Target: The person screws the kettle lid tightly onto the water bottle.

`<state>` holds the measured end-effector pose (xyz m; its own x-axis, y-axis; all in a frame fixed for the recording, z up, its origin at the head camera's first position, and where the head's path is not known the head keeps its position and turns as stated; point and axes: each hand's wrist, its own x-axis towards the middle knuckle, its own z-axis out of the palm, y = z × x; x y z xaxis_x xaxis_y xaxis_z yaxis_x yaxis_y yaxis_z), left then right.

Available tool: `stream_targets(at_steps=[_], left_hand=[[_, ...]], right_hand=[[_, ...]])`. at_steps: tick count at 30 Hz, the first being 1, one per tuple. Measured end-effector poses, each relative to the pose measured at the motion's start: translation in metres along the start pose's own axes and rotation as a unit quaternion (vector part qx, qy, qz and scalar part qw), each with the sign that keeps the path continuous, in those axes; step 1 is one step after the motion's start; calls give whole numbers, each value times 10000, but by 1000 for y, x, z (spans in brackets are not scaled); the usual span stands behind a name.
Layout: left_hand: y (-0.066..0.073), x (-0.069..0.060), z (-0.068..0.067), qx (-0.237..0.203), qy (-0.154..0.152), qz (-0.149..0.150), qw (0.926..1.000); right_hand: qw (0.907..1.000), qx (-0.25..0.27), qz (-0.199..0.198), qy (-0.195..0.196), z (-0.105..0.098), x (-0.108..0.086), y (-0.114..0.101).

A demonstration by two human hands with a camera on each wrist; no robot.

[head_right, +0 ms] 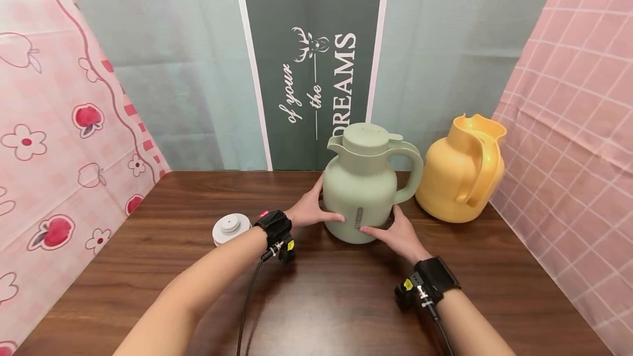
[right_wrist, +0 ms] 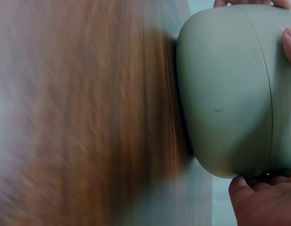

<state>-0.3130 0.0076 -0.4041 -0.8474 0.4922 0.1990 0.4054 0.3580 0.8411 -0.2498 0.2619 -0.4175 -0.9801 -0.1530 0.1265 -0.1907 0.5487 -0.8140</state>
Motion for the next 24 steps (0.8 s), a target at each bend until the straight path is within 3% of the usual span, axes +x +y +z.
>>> stream_targets(at_steps=[5, 12, 24], left_hand=[[1, 9, 1, 230, 86, -149, 9996], [7, 25, 8, 963, 527, -270, 9936], [7, 41, 19, 1274, 1266, -403, 9829]], right_hand=[[10000, -51, 17, 63, -4, 8, 2], [9992, -115, 136, 346, -10, 15, 5], [9954, 141, 452, 833, -9, 26, 9]])
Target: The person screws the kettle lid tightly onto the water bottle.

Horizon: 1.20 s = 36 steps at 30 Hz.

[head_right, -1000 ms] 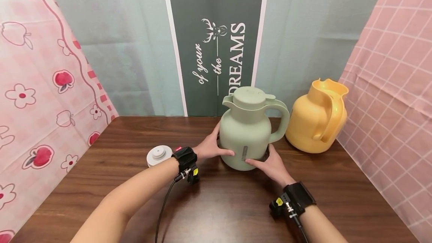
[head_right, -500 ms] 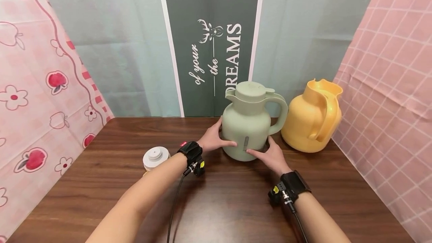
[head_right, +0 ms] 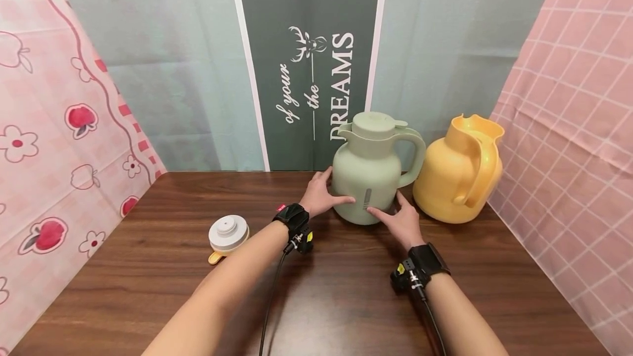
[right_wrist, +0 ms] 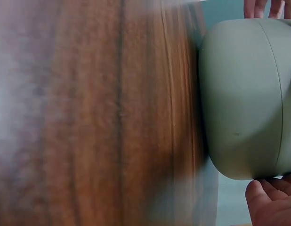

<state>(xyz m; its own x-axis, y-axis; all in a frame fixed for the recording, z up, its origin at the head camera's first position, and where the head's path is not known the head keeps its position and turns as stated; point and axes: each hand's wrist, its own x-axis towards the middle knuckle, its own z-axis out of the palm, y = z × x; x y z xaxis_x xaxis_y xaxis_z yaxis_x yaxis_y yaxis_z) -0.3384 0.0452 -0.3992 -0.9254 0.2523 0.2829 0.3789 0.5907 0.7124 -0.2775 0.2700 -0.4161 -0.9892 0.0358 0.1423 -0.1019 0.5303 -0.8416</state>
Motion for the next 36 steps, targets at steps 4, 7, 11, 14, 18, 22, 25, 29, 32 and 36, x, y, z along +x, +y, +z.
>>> stream_targets(at_steps=[4, 7, 11, 14, 18, 22, 25, 29, 32, 36], left_hand=[[2, 4, 4, -340, 87, -78, 9994], [5, 5, 5, -513, 124, -178, 9984], [7, 7, 5, -490, 107, -315, 9982], [6, 10, 8, -440, 70, -332, 9985], [3, 12, 10, -323, -34, -239, 9992], [-1, 13, 11, -238, -180, -171, 9994], [-2, 14, 11, -283, -248, -125, 9992], [-1, 15, 11, -478, -392, -43, 9981], [-1, 16, 13, -540, -497, -44, 9973], [-2, 15, 15, -624, -581, -84, 9963]], right_hand=[[9996, -98, -14, 283, 1, 5, 1], [9991, -180, -6, 375, 2, 10, 2], [9986, -268, -57, 444, 2, 16, 3], [9978, -369, -95, 544, 3, 21, 4], [9964, -424, -94, 734, 5, 26, 5], [9946, -381, -133, 959, 7, 30, 6], [9934, -362, -155, 1081, 9, 34, 7], [9921, -428, -133, 1169, 8, 38, 7], [9915, -546, -157, 1174, 8, 41, 7], [9901, -699, -333, 1175, 6, 45, 10]])
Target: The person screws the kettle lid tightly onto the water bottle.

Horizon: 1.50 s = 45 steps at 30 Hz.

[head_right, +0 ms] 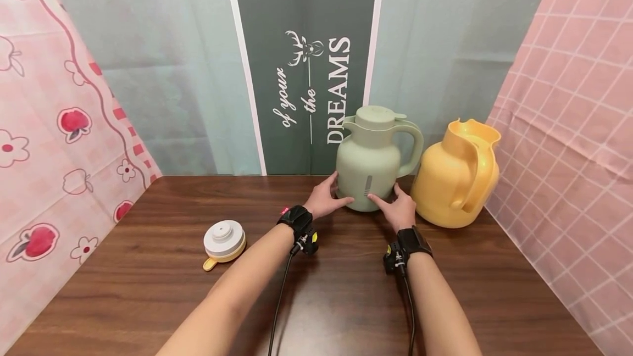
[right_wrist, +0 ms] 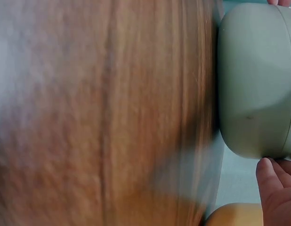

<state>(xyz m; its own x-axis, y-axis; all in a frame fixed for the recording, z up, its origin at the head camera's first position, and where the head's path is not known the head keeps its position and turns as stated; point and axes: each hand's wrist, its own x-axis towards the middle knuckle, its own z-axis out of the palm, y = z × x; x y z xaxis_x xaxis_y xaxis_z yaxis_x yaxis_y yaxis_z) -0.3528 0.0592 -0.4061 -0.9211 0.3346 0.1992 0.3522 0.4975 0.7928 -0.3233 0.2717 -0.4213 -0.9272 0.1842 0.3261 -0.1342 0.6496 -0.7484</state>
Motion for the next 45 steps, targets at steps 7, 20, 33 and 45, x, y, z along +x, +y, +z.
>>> stream_targets(at_steps=[7, 20, 33, 45], left_hand=[[-1, 0, 3, -168, -182, -70, 9997], [-1, 3, 5, -192, -326, -143, 9992], [-1, 6, 6, -73, -345, -145, 9993], [0, 6, 7, -101, -402, -291, 9987]], right_hand=[[9997, 3, -261, 14, 0, 4, 8], [9994, 36, -292, -160, 2, 9, 11], [9993, 98, -291, -235, 2, 15, 12], [9989, -16, -391, -253, 3, 19, 18]])
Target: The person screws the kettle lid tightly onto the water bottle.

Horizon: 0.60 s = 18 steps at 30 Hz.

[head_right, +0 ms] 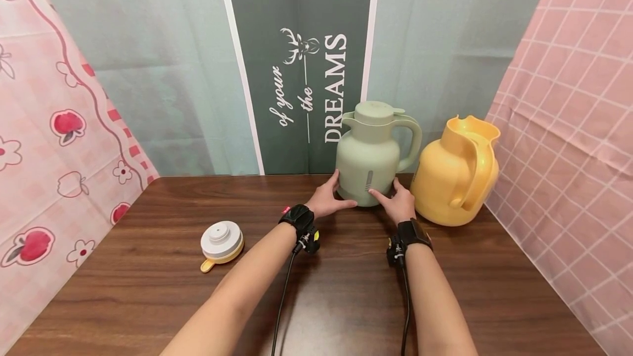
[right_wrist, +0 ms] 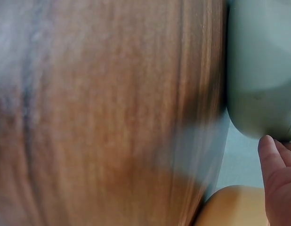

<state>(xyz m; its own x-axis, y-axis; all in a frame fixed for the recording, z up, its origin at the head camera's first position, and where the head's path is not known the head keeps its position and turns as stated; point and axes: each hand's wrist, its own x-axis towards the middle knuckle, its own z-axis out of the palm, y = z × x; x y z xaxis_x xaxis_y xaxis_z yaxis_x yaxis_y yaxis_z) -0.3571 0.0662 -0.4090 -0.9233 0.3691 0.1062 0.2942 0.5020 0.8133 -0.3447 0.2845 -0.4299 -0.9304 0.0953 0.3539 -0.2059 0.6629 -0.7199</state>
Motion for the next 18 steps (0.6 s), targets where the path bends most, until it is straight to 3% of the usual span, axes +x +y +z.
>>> stream_targets(at_steps=[14, 18], left_hand=[[-1, 1, 1, -20, 0, 8, 10000], [-2, 1, 1, -38, 12, 28, 10000]], right_hand=[[9997, 30, -88, -213, -5, 1, 2], [9991, 32, 105, -414, -11, -2, -4]])
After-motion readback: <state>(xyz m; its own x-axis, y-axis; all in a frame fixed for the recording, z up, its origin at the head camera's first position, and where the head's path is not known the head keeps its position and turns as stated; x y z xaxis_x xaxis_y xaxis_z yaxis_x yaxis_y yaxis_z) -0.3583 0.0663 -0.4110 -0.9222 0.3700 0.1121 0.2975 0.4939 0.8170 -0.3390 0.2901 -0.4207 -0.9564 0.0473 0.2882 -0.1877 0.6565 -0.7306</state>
